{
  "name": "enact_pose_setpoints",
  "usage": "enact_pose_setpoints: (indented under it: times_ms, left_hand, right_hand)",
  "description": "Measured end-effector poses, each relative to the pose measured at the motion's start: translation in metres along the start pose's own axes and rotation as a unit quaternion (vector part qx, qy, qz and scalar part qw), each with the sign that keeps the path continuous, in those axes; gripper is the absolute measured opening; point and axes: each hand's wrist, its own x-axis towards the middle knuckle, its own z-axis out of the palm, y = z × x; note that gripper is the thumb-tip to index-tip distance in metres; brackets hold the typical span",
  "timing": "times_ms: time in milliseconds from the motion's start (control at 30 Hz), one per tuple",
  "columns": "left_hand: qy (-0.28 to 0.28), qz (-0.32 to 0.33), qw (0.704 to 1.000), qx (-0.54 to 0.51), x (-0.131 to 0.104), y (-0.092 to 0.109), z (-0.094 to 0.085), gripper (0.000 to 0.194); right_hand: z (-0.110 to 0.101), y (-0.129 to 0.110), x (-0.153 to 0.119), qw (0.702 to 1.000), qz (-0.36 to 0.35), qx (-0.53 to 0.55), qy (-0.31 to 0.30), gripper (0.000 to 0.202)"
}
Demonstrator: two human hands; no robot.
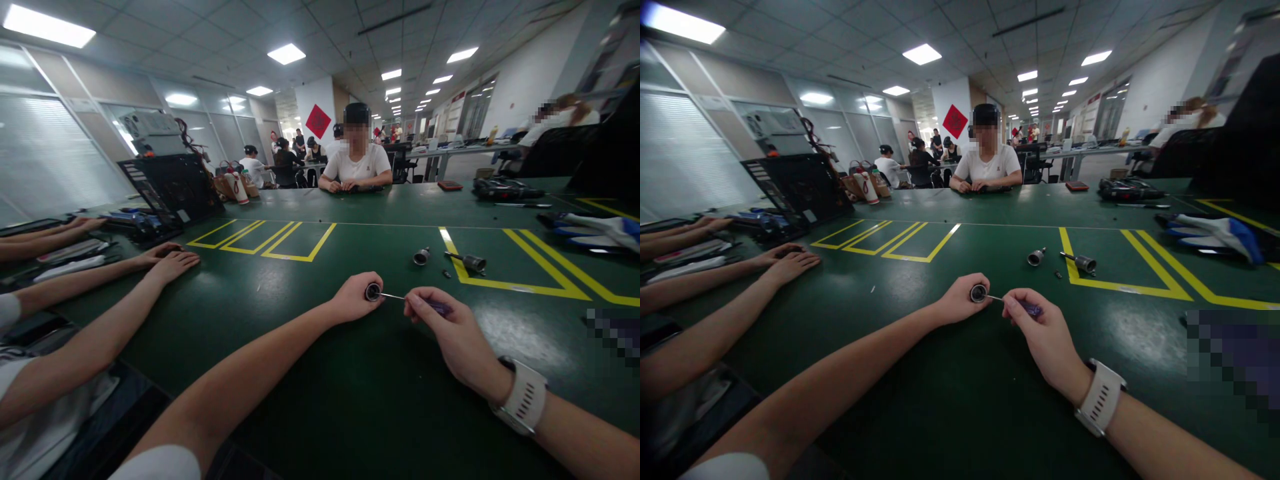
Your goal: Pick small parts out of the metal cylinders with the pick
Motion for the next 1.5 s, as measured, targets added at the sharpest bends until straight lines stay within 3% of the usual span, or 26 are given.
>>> enact_pose_setpoints:
  times_ms: [100,200,300,367,500,600,700,767,933,1100,1267,1500]
  left_hand:
    - [-0.01,0.019,0.999,0.027,0.0,0.001,0.001,0.01]
    - [-0.027,0.04,0.997,0.066,0.0,0.001,0.001,0.009]
    - [-0.044,0.054,0.993,0.099,0.0,0.003,0.0,0.01]
    - [-0.053,0.063,0.989,0.119,0.0,0.005,-0.001,0.011]
    - [-0.067,0.072,0.986,0.136,-0.001,0.008,-0.003,0.01]
    - [-0.059,0.072,0.989,0.117,-0.001,0.007,-0.003,0.01]
    - [-0.03,0.057,0.995,0.074,-0.001,0.004,-0.003,0.007]
    - [-0.003,0.046,0.998,0.04,0.0,0.001,-0.002,0.007]
    - [0.061,0.015,0.998,-0.006,0.001,-0.003,-0.001,0.009]
    - [0.085,0.017,0.996,0.005,0.0,-0.002,0.0,0.007]
    - [0.066,0.038,0.996,0.04,-0.002,0.001,0.0,0.006]
    - [0.048,0.022,0.999,0.012,-0.001,0.0,-0.002,0.008]
  right_hand:
    - [0.002,-0.003,-0.003,0.991,-0.034,-0.127,-0.004,0.024]
    - [0.006,-0.006,-0.007,0.97,-0.111,-0.217,-0.01,0.02]
    - [0.01,-0.01,-0.01,0.949,-0.167,-0.267,-0.023,0.017]
    - [0.01,-0.014,-0.011,0.949,-0.161,-0.27,-0.029,0.018]
    - [0.005,-0.016,-0.006,0.979,-0.049,-0.195,-0.019,0.022]
    - [0.002,-0.009,0.001,0.999,0.041,-0.024,0.019,0.022]
    - [0.001,0.0,0.005,0.976,0.122,0.179,0.034,0.02]
    - [0.001,0.002,0.006,0.956,0.157,0.247,0.015,0.019]
    - [0.001,0.001,0.005,0.946,0.169,0.276,0.004,0.018]
    - [0.004,-0.002,0.003,0.956,0.151,0.251,0.016,0.022]
    - [0.006,-0.003,0.002,0.964,0.144,0.222,0.014,0.024]
    - [-0.001,0.004,0.009,0.94,0.18,0.288,-0.006,0.017]
